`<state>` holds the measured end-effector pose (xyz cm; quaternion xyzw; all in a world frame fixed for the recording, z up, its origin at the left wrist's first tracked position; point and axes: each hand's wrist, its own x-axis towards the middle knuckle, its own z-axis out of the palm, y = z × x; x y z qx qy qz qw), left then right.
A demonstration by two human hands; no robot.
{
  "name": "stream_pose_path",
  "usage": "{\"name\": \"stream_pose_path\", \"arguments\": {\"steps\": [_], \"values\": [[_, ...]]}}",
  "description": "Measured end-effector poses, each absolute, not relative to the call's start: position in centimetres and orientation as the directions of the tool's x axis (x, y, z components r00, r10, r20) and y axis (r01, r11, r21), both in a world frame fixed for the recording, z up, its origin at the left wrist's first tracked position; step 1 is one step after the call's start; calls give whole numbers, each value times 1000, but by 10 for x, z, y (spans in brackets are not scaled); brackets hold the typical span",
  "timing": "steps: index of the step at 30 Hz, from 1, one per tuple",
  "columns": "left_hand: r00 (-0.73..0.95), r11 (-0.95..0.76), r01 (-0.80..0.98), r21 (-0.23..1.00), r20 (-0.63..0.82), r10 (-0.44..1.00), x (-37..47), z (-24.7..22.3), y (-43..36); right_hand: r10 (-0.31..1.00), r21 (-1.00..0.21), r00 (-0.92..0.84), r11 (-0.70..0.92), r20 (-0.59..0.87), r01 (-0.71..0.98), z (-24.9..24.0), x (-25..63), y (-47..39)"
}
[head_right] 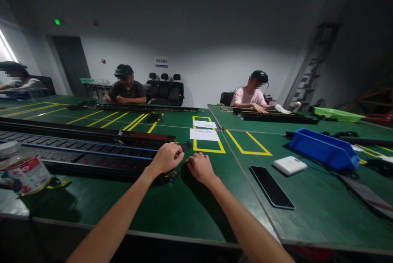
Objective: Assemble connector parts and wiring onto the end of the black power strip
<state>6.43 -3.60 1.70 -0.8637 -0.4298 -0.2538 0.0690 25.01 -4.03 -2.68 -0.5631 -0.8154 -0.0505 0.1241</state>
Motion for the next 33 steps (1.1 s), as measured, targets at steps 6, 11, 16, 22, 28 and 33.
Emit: {"name": "stream_pose_path", "arguments": {"steps": [6,11,16,22,28,33], "values": [[531,-639,767,63,496,687,63,15,-35,894,-82,-364,397,261,914,-29,251,-39],[537,-639,767,51,493,685,63,13,-34,886,-117,-357,405,297,907,-33,249,-36],[552,-663,743,90,478,683,63,13,-36,848,-341,-278,452,452,824,-36,257,-29],[592,-726,679,106,506,628,63,8,-34,868,-727,-90,461,488,509,-41,258,-21],[605,-737,666,115,495,624,64,4,-29,915,-889,-45,401,401,223,-44,250,-18],[580,-731,668,139,519,628,64,6,-29,949,-948,-36,316,314,48,-33,245,-23]]}}
